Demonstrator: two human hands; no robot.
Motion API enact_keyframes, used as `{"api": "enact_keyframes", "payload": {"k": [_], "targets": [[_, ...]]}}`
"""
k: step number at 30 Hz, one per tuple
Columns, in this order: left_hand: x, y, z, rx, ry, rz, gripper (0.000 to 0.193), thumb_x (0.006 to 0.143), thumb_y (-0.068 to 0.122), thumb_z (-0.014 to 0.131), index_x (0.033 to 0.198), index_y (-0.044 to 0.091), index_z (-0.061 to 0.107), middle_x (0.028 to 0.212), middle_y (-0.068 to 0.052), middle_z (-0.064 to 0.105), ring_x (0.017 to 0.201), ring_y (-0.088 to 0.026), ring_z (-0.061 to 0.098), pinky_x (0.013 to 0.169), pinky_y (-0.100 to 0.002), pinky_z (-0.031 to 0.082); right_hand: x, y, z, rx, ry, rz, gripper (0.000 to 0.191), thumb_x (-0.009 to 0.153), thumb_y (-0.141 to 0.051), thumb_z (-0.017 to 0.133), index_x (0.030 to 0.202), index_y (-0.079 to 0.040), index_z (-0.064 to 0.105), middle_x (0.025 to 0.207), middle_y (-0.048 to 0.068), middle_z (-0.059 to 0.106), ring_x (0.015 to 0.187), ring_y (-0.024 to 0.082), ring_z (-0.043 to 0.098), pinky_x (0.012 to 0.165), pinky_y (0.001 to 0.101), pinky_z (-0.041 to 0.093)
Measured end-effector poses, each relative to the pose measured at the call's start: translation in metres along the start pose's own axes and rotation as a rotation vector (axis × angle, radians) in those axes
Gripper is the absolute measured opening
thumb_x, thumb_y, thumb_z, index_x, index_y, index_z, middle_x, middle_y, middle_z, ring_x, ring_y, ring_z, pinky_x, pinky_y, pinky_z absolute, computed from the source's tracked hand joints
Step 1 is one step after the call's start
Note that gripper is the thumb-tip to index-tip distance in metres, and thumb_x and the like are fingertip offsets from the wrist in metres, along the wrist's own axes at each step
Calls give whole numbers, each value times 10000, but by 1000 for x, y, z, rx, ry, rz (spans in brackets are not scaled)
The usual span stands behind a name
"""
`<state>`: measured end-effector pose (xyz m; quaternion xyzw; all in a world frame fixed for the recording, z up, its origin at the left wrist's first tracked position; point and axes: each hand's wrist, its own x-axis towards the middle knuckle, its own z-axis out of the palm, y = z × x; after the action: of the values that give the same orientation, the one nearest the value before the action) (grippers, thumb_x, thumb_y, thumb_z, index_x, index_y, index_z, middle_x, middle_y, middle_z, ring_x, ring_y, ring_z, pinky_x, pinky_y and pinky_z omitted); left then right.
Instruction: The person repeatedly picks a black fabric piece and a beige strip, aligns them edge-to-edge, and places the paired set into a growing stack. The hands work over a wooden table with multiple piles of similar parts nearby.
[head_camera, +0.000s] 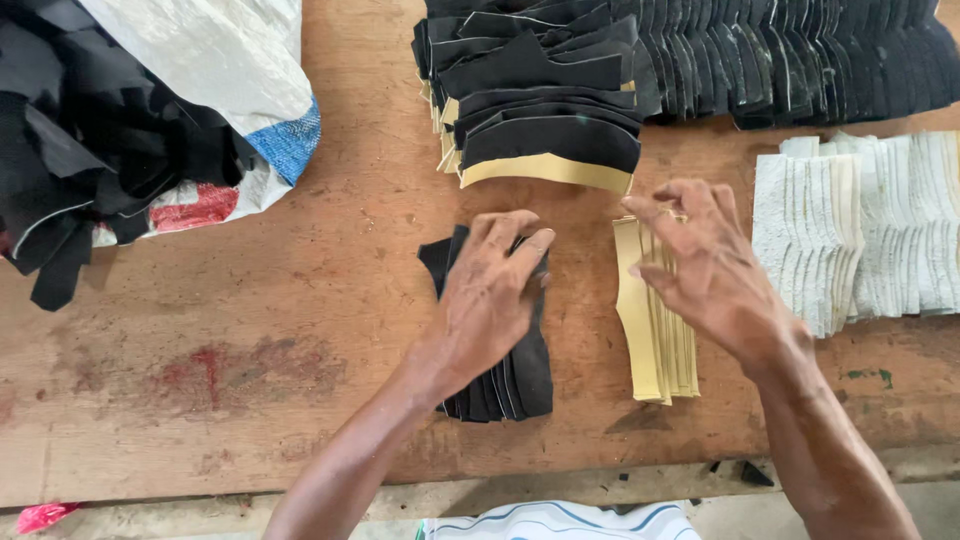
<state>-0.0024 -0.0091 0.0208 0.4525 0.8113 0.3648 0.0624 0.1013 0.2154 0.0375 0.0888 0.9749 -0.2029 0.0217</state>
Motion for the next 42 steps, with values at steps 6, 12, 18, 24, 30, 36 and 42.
{"api": "enact_keyframes", "payload": {"k": [6,12,18,24,30,36,42], "targets": [[10,12,29,-236,-7,-16,416,890,-30,720,1292,-51,617,1283,-204,641,1215,-340,608,1050,-426,510,-16,5,33,51,85,-45,394,838,-27,727,1213,-46,609,1228,149,565,1163,322,508,989,473,498],[41,6,78,-411,-110,-105,177,925,-14,692,1096,-25,647,986,-135,733,848,-240,718,756,-360,591,-24,19,46,329,6,80,445,872,39,617,1247,-24,385,1111,204,633,1023,325,658,915,458,551],[44,8,50,-412,68,42,182,866,-83,638,1017,16,665,915,-108,712,780,-182,690,703,-333,584,-25,18,26,461,-7,120,372,953,27,491,1309,-30,399,1264,227,677,1212,340,658,1005,449,535],[26,29,-33,-1161,122,-201,188,924,-69,525,1027,36,642,839,-24,650,630,-34,528,593,-178,458,-20,13,20,421,-9,82,277,1014,-56,471,1266,-51,585,1207,126,745,1157,280,707,976,438,565],[21,39,-26,-714,79,-186,145,874,-56,609,988,9,671,846,-23,701,705,-50,664,622,-195,588,-23,4,4,759,-107,131,323,1084,-248,446,1312,-110,629,1205,83,764,1105,189,735,917,372,623],[26,18,-6,-494,54,-223,206,897,49,706,1094,-5,681,995,-93,698,870,-131,690,754,-242,611,-34,-17,20,986,-252,183,277,963,-205,599,1202,-81,665,1063,104,812,858,177,789,704,347,674],[5,-4,6,172,-84,-45,478,814,-30,735,1283,-60,647,1188,-139,511,1081,-276,497,952,-419,509,-21,-6,31,1067,-77,272,289,988,-127,584,1259,-98,677,1135,78,763,898,158,741,766,301,641]]}}
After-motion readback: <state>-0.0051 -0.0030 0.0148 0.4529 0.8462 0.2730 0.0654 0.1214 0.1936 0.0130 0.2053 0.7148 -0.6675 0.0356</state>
